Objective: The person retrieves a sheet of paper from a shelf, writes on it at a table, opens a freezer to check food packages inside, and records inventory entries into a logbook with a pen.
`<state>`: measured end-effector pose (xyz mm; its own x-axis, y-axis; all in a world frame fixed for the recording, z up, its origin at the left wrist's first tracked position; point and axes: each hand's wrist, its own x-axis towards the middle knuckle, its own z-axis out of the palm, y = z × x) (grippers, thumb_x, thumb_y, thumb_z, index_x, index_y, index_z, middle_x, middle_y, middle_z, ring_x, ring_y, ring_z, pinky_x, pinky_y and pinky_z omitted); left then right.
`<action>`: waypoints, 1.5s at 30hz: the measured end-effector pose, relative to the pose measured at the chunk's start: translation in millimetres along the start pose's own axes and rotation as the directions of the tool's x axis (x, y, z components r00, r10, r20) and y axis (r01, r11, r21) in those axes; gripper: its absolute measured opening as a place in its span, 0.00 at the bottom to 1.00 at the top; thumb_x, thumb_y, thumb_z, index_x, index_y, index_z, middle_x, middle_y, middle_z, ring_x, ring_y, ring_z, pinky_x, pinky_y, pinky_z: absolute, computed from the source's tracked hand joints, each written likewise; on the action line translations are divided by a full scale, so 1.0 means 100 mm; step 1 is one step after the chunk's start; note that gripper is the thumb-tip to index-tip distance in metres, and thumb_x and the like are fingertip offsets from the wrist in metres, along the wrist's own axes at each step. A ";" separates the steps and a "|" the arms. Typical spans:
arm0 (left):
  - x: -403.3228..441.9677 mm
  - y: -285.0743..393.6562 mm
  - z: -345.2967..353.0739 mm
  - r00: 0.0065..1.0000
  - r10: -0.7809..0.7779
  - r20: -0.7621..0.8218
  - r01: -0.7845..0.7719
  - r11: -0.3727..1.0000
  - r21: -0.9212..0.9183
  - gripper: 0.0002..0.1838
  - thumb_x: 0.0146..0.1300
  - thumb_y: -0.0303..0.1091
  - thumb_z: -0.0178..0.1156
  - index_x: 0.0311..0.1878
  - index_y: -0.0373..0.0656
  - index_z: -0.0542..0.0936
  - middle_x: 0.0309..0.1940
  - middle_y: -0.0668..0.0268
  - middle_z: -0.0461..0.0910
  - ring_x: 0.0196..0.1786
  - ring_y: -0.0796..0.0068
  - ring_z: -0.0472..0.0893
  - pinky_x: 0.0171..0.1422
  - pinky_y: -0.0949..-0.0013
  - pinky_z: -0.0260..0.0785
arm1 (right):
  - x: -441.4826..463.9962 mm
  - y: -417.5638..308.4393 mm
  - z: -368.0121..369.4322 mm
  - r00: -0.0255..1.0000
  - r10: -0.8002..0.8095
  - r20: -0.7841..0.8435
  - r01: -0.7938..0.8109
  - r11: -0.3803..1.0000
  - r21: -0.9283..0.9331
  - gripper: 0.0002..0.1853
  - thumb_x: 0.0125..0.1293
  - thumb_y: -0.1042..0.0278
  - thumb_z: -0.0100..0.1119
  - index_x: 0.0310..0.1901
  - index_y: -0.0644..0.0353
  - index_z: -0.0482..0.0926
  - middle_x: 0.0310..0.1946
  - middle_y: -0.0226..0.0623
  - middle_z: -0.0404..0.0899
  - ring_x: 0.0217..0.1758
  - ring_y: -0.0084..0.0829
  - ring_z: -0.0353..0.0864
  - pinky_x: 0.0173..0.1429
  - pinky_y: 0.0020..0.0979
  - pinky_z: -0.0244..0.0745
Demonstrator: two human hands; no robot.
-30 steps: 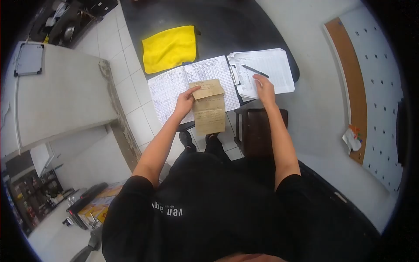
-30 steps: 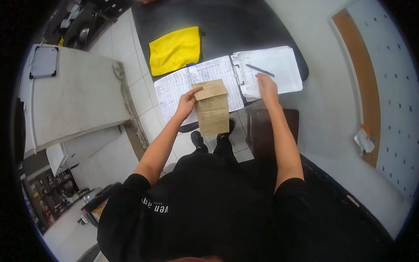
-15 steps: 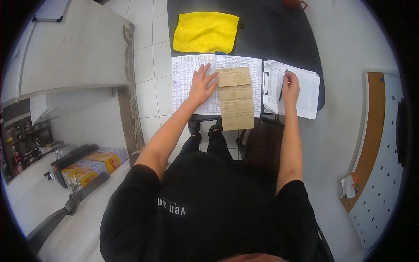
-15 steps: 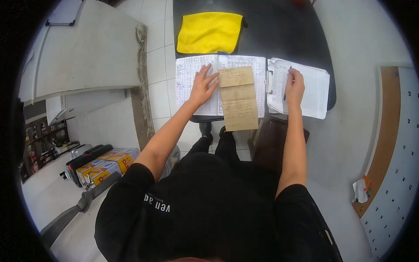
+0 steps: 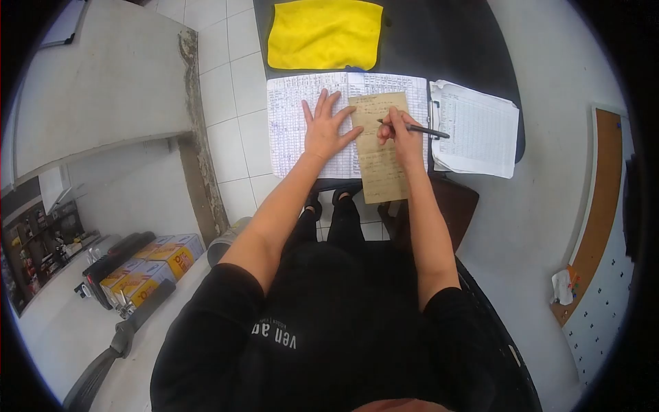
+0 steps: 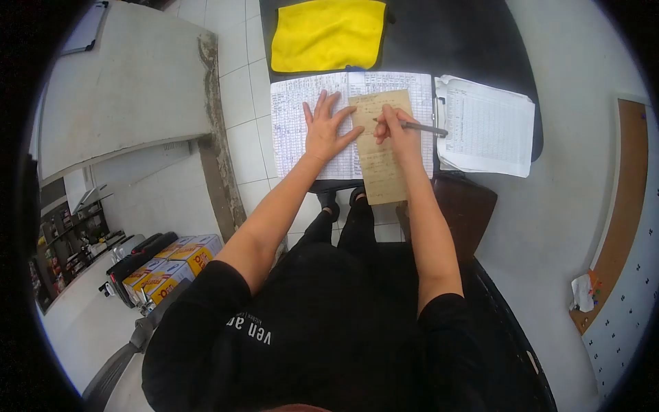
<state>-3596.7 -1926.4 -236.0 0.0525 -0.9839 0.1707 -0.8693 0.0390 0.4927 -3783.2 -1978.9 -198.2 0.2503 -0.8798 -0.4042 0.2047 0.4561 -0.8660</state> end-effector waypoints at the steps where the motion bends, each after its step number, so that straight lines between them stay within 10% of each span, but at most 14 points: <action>1: 0.00 -0.01 0.01 1.000 0.000 -0.022 -0.001 1.000 -0.028 0.26 0.52 0.55 0.68 0.53 0.56 0.80 0.66 0.57 0.65 0.75 0.51 0.55 0.73 0.30 0.34 | 0.03 0.03 0.06 1.000 0.006 0.002 -0.006 1.000 -0.001 0.13 0.67 0.65 0.62 0.45 0.66 0.76 0.20 0.33 0.76 0.21 0.23 0.76 0.25 0.22 0.71; 12: 0.01 -0.08 0.05 1.000 0.010 -0.006 -0.011 0.998 -0.068 0.25 0.53 0.55 0.67 0.51 0.53 0.80 0.65 0.55 0.67 0.73 0.51 0.59 0.76 0.36 0.36 | 0.35 0.48 0.18 0.931 -0.359 -0.074 0.264 0.796 -0.545 0.15 0.58 0.65 0.70 0.27 0.61 0.72 0.21 0.29 0.74 0.24 0.18 0.69 0.29 0.24 0.65; 45: 0.01 -0.14 0.13 0.999 0.031 -0.009 -0.032 0.994 -0.108 0.23 0.53 0.54 0.67 0.48 0.53 0.80 0.65 0.56 0.66 0.74 0.52 0.57 0.76 0.35 0.32 | 0.33 0.56 0.23 0.904 -0.427 0.027 0.342 0.684 -0.645 0.17 0.62 0.63 0.64 0.22 0.61 0.70 0.17 0.32 0.72 0.22 0.22 0.67 0.28 0.29 0.64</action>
<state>-3590.3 -1929.6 -253.7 0.0303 -0.9805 0.1939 -0.8124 0.0888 0.5762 -3741.9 -1979.0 -253.7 0.1644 -0.9863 0.0122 -0.3844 -0.0754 -0.9201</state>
